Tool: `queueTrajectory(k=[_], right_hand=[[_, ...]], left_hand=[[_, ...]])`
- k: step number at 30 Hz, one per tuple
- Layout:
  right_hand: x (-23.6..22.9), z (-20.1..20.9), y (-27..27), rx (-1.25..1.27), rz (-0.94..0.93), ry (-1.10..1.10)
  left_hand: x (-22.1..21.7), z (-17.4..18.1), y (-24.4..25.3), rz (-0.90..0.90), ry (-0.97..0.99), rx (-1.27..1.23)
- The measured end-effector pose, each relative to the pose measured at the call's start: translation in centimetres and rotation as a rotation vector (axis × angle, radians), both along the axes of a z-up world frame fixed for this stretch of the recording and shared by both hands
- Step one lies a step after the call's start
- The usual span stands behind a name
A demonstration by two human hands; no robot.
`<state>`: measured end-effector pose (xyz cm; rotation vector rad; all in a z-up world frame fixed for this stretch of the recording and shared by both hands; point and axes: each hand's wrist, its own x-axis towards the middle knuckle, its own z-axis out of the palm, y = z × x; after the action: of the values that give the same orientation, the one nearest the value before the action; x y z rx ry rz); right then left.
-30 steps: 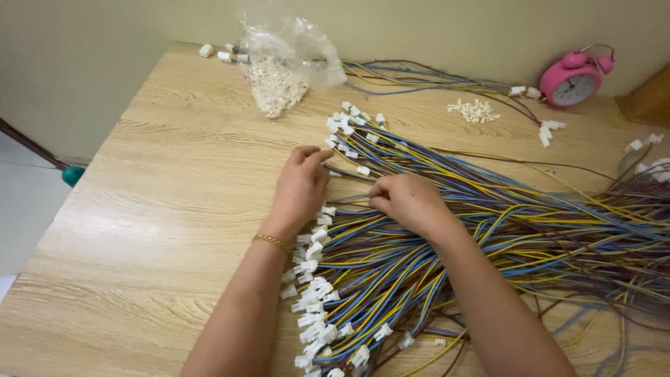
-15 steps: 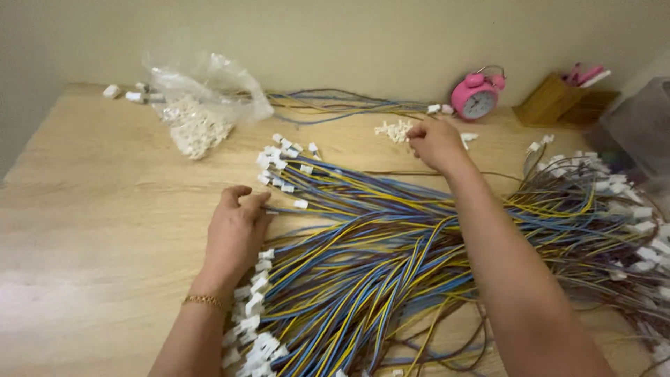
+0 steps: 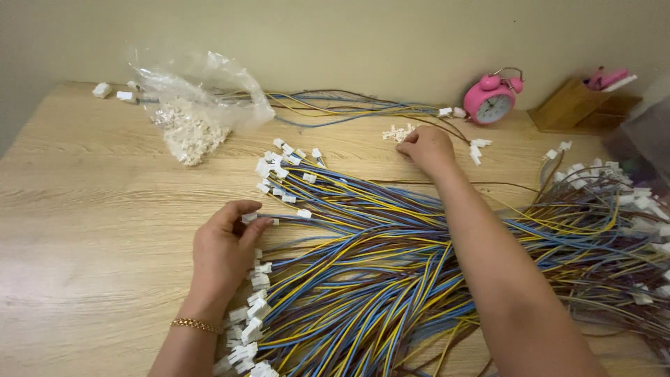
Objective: Attach small white plastic connectors to the ends of multi-colored electrical wires.
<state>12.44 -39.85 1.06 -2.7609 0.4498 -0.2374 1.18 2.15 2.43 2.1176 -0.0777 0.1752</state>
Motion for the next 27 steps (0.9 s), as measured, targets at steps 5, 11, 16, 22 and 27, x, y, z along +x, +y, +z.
queueTrajectory(k=[5,11,16,22,27], right_hand=[[0.6,-0.7,-0.5,-0.114,0.066,-0.024],[0.1,-0.8,-1.1,-0.363,0.208,-0.041],[-1.8,-0.2,-0.5,-0.253,0.233,-0.216],[-6.9,5.0,8.5,0.659,0.195,-0.22],[-12.7,6.0,18.5,1.43,0.375,-0.109]], left_hand=[[1.2,-3.4,0.9,-0.089,0.026,-0.263],[1.6,-4.3,1.2,-0.185,0.076,-0.532],[1.9,-5.0,1.2,-0.226,0.06,-0.582],[1.6,-4.5,1.2,-0.262,0.053,-0.638],[0.8,-3.4,1.2,-0.398,0.221,-0.935]])
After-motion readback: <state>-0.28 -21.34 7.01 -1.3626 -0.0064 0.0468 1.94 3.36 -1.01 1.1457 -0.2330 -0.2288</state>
